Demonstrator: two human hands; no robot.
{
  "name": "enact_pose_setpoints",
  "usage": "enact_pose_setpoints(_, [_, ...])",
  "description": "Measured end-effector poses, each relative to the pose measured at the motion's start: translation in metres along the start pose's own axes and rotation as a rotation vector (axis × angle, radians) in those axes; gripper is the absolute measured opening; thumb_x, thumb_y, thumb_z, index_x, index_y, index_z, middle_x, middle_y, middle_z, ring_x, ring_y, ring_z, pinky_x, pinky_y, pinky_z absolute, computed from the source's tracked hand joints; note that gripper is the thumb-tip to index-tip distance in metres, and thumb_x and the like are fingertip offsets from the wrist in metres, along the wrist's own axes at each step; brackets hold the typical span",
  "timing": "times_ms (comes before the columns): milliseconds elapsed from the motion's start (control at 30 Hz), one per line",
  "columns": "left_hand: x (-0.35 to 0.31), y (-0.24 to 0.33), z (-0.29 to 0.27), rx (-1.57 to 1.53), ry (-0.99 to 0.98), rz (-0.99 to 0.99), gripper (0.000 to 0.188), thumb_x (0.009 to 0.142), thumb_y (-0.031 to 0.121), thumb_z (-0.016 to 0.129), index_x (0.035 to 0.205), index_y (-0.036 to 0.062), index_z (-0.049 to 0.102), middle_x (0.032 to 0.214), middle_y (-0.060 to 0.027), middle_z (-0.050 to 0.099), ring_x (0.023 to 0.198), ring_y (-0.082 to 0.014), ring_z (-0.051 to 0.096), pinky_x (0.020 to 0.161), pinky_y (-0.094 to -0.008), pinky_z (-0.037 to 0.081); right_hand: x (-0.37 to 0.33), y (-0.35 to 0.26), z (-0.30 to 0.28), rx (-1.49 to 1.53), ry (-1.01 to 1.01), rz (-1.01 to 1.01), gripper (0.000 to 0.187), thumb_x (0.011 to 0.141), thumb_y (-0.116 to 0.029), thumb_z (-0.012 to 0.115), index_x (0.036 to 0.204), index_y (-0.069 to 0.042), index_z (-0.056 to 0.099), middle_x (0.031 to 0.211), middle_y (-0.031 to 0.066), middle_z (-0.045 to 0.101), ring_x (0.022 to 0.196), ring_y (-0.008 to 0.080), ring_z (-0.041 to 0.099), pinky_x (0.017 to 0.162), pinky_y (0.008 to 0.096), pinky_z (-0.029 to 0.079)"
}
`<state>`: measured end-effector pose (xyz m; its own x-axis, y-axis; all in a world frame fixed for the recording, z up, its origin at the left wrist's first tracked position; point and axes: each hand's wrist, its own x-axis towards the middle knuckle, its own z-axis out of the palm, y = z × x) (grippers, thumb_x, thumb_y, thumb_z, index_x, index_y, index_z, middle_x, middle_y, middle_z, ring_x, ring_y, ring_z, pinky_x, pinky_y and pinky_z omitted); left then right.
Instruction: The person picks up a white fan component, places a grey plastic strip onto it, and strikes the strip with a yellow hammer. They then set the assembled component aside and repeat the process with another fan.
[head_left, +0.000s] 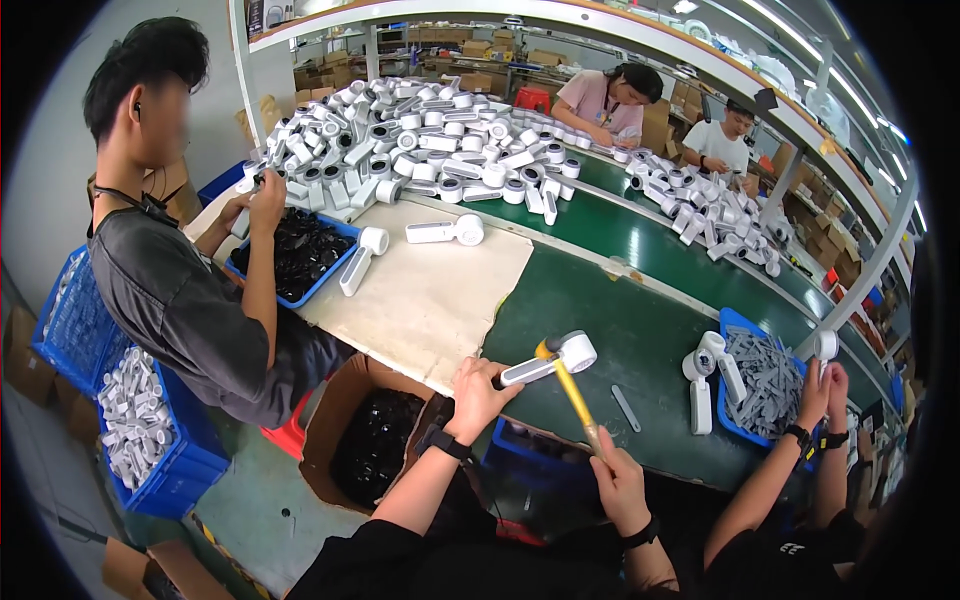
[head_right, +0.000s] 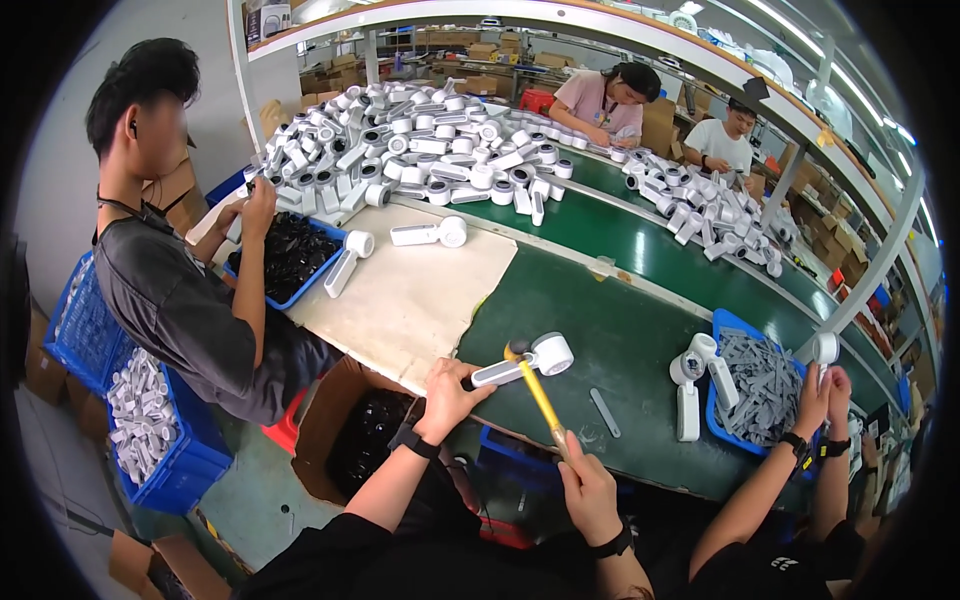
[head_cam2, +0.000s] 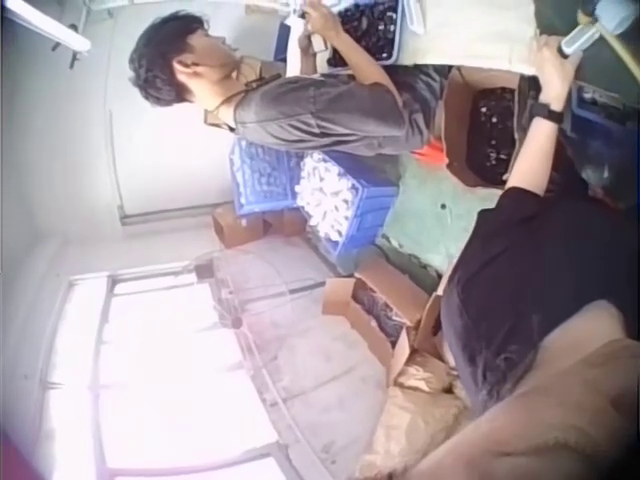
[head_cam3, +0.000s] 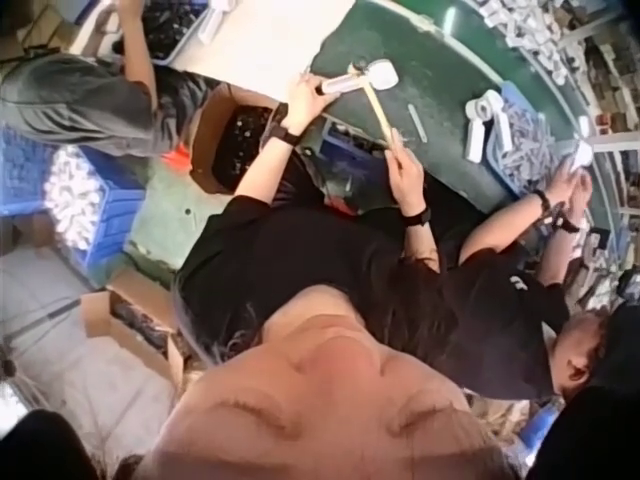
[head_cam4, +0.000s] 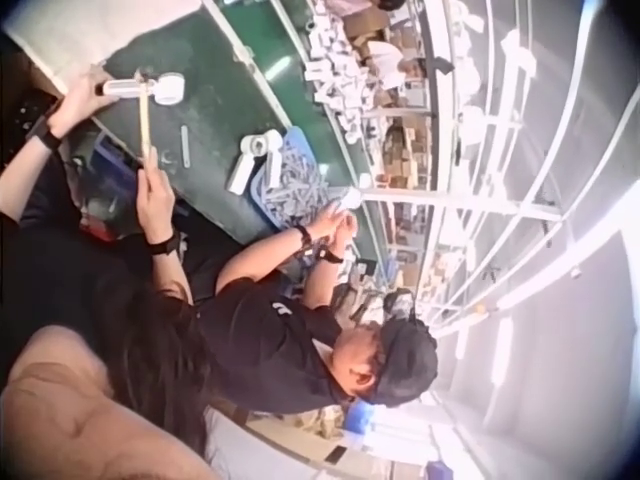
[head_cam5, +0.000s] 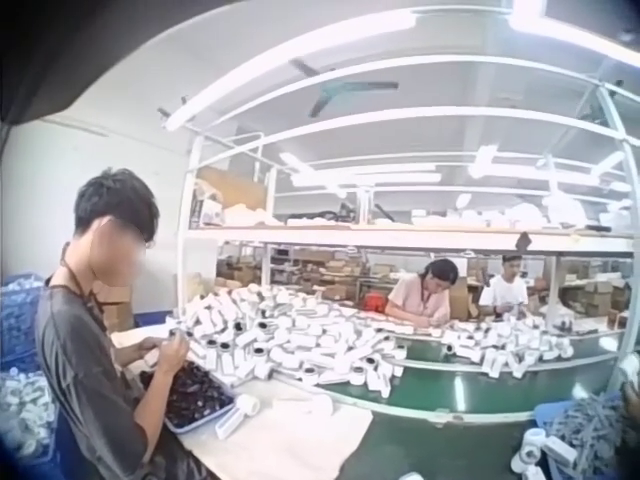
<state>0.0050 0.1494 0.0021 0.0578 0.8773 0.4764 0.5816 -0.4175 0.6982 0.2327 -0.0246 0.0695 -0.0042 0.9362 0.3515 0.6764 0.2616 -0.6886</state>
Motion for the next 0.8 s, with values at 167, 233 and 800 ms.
enact_pose_setpoints(167, [-0.001, 0.003, -0.002, 0.014, -0.033, -0.008, 0.027, 0.069, 0.024, 0.085, 0.092, 0.0101, 0.077, 0.081, -0.0067, 0.064, 0.091, -0.0285, 0.057, 0.084, -0.0410, 0.044, 0.001, 0.004, -0.006, -0.138, -0.016, 0.023, 0.050, 0.091, -0.002, 0.063, 0.140, -0.002, 0.053, 0.079, 0.0131, 0.056, 0.070, 0.0249, 0.057, 0.068, 0.0331, 0.047])
enact_pose_setpoints(233, [0.000, 0.006, -0.002, 0.024, -0.039, -0.022, 0.029, 0.070, 0.024, 0.085, 0.093, 0.0084, 0.077, 0.087, -0.0103, 0.069, 0.096, -0.0308, 0.059, 0.088, -0.0414, 0.045, 0.003, 0.007, -0.003, 0.003, 0.173, -0.050, 0.050, 0.090, -0.002, 0.064, 0.139, -0.006, 0.056, 0.080, 0.0136, 0.057, 0.070, 0.0270, 0.057, 0.068, 0.0338, 0.047])
enact_pose_setpoints(800, [0.001, 0.033, -0.020, -0.575, -0.305, -0.424, 0.053, 0.094, 0.023, 0.070, 0.140, 0.0080, 0.050, 0.074, -0.0024, 0.060, 0.065, -0.0095, 0.056, 0.059, -0.0257, 0.046, -0.012, 0.027, -0.017, 0.114, 0.139, 0.133, 0.051, 0.089, 0.001, 0.063, 0.140, -0.002, 0.054, 0.079, 0.0038, 0.063, 0.066, 0.0104, 0.053, 0.064, 0.0246, 0.044])
